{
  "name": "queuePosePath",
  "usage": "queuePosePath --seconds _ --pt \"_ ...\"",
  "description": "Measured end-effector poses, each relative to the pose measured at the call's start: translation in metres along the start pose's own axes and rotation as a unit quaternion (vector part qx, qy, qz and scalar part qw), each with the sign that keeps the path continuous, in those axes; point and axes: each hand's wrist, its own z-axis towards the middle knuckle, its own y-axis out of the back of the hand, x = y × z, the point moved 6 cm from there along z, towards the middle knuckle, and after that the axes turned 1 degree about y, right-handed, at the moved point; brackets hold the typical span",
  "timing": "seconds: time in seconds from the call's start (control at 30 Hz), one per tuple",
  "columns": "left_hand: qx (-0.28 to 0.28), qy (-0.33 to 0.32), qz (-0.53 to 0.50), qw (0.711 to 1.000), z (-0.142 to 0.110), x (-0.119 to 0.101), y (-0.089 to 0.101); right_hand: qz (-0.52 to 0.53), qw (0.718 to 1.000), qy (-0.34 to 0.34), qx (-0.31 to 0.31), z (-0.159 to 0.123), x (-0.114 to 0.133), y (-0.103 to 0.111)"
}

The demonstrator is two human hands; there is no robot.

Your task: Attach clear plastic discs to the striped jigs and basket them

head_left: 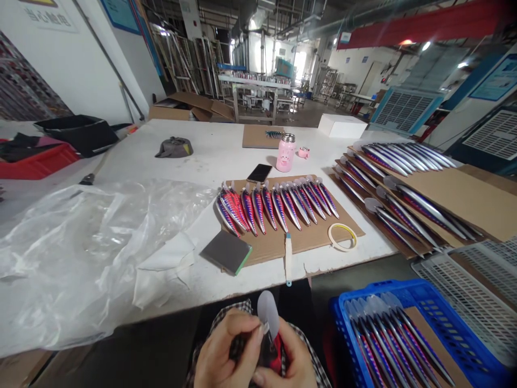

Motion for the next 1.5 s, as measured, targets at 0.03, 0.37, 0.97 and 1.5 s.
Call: queuePosePath --seconds 0.03,0.37,0.97,1.5 --pt "0.008 0.007 0.003 1.000 0.000 0.002 0.000 0.043 0.999 -0.024 0.018 0.001 0.000 -0.004" --pt "0.071 -0.006 0.053 0.996 0.005 0.005 0.000 0.007 0.999 -0.040 0.025 0.001 0.000 -0.002" --pt "0.086 -0.146 0.238 0.956 0.016 -0.011 -0.003 -0.313 0.948 0.060 -0.023 0.004 0.022 0.008" --pt "0.067 0.005 0.203 0.977 0.019 0.008 -0.006 -0.331 0.943 0.005 -0.030 0.005 0.016 0.014"
